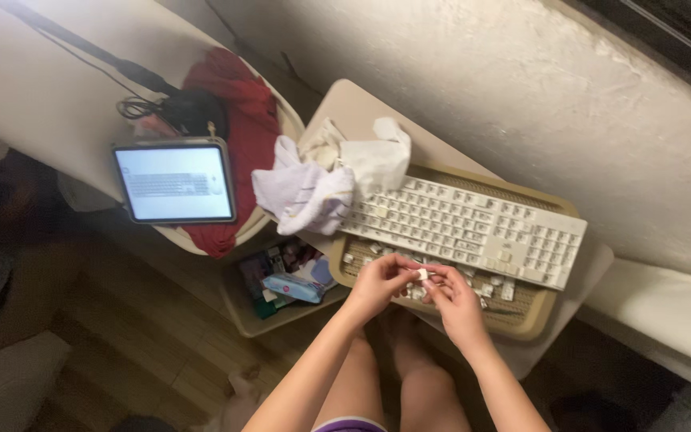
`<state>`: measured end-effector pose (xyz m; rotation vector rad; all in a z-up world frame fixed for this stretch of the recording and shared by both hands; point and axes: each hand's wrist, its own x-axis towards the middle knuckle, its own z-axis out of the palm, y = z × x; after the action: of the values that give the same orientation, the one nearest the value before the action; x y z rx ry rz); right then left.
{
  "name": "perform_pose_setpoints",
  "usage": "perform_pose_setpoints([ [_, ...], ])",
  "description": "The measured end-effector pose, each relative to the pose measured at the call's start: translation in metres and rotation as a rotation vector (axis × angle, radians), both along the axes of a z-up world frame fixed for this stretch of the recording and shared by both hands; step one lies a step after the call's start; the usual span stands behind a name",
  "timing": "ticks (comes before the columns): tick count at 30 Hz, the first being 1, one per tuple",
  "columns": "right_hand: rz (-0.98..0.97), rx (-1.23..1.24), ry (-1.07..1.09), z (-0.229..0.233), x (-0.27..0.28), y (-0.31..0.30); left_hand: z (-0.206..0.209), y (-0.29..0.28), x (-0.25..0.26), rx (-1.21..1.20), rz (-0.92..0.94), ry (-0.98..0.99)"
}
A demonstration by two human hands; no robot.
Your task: The person sits on the floor and cleans a white keyboard by removing keycaps, wiping them with a cloth, and placing them back. They also wipe the keyboard base and use a tablet as a reference.
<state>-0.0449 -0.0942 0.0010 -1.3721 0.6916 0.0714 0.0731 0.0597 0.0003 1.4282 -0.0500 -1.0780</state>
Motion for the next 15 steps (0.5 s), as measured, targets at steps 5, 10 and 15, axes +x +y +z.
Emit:
perform_pose_setpoints([
  [5, 0.06, 0.026, -0.056, 0.016, 0.053, 0.023, 0.005, 0.027, 0.038, -0.13, 0.138, 0.119],
  [10, 0.08, 0.029, -0.093, 0.018, 0.105, 0.037, 0.011, 0.052, 0.071, -0.235, 0.226, 0.102],
  [15, 0.093, 0.133, -0.055, 0.019, 0.138, 0.047, 0.012, 0.069, 0.093, -0.23, 0.292, 0.082],
])
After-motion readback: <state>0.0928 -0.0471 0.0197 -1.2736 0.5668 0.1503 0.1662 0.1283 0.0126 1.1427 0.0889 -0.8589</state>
